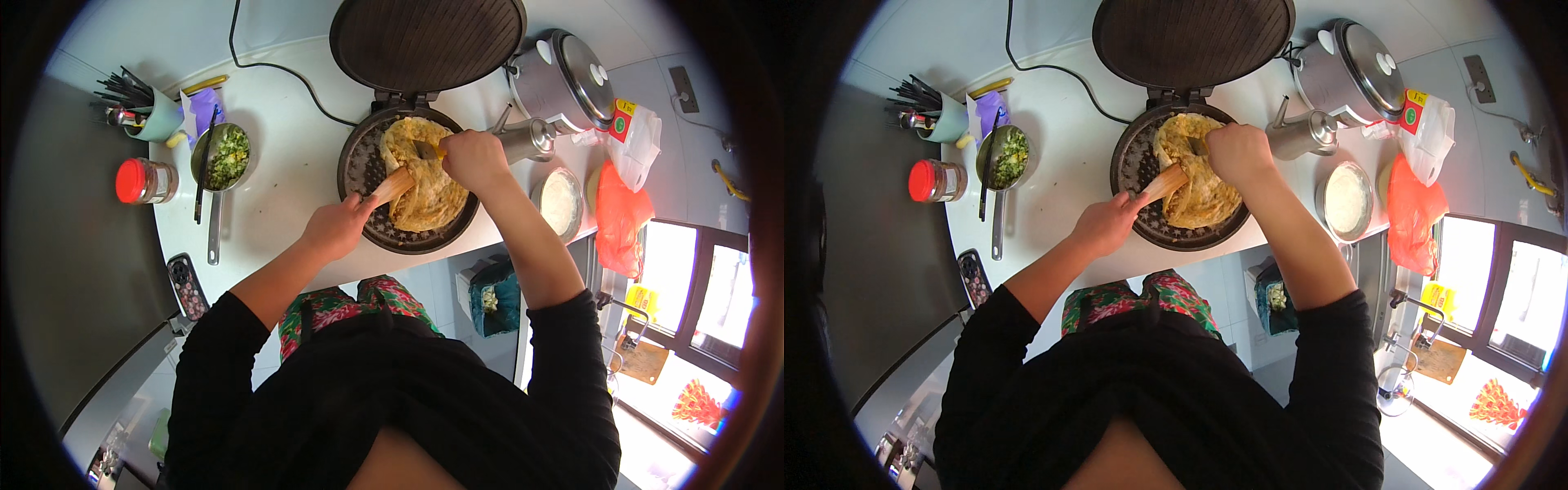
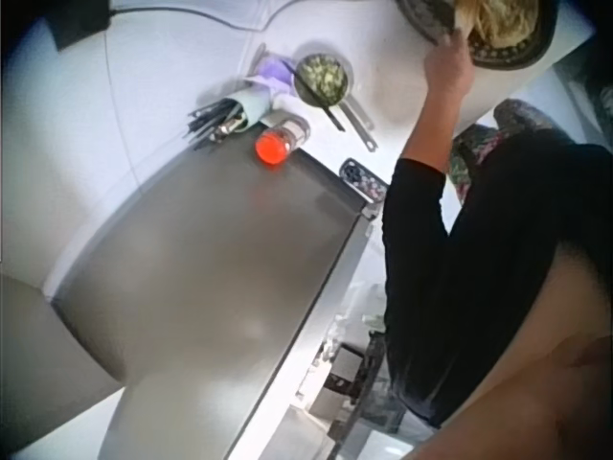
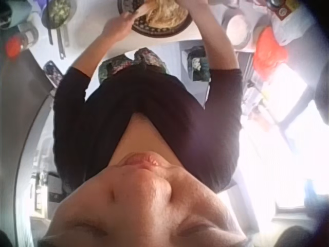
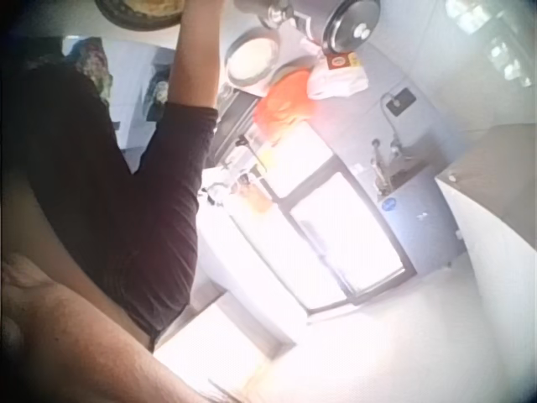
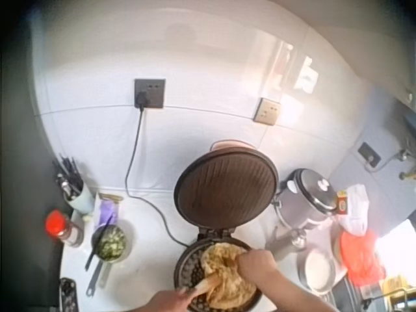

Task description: The person folds a cooked crepe in an electric griddle using a wooden spatula and a metal scraper, then transfers it to a metal plate. They move the plate to a dining table and return to the kitchen.

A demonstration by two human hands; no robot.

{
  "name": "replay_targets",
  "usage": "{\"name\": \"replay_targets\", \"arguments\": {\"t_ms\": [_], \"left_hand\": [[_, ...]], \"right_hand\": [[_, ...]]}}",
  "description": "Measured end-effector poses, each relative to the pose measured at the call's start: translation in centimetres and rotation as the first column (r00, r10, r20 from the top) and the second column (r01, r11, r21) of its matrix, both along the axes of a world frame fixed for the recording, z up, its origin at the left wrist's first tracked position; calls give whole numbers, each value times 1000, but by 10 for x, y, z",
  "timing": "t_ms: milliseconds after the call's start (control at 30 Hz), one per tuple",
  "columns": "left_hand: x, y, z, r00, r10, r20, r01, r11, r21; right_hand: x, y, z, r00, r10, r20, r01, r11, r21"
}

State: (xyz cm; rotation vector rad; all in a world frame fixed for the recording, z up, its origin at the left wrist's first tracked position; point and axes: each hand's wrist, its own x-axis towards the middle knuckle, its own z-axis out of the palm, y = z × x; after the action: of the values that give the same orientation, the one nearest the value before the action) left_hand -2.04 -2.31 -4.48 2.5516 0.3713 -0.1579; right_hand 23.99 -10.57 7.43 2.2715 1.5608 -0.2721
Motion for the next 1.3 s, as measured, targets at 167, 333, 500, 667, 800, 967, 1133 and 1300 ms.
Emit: {"name": "replay_targets", "arguments": {"t_ms": [167,333,500,667,800,967,1133,1300], "left_hand": [[-5,-20,7,997,52,-64,-54,998,-21],[-18,-8,26,990,92,104,-84,993,-81],[-53,29,38,990,136,45,-131,986,-103],[-37,35,22,998,27,53,-20,992,-126],[-21,34,14,996,-41,75,47,996,-73],[-11,36,18,998,-61,-23,60,997,-52],[-8,28,28,995,-50,-90,51,999,14],[-7,23,34,997,-23,-73,26,999,36]], "right_hand": [[-5,6,-3,996,70,61,-65,994,-84],[3,-12,14,995,-94,-44,95,995,31],[9,-65,27,928,-282,-245,319,939,130],[3,-95,1,842,-430,-326,485,868,107],[-1,-101,-13,836,-421,-350,487,865,123],[16,-94,6,885,-353,-305,417,892,176],[47,-38,20,935,-325,-141,338,938,77],[54,20,14,969,-247,-10,246,967,-63]]}}
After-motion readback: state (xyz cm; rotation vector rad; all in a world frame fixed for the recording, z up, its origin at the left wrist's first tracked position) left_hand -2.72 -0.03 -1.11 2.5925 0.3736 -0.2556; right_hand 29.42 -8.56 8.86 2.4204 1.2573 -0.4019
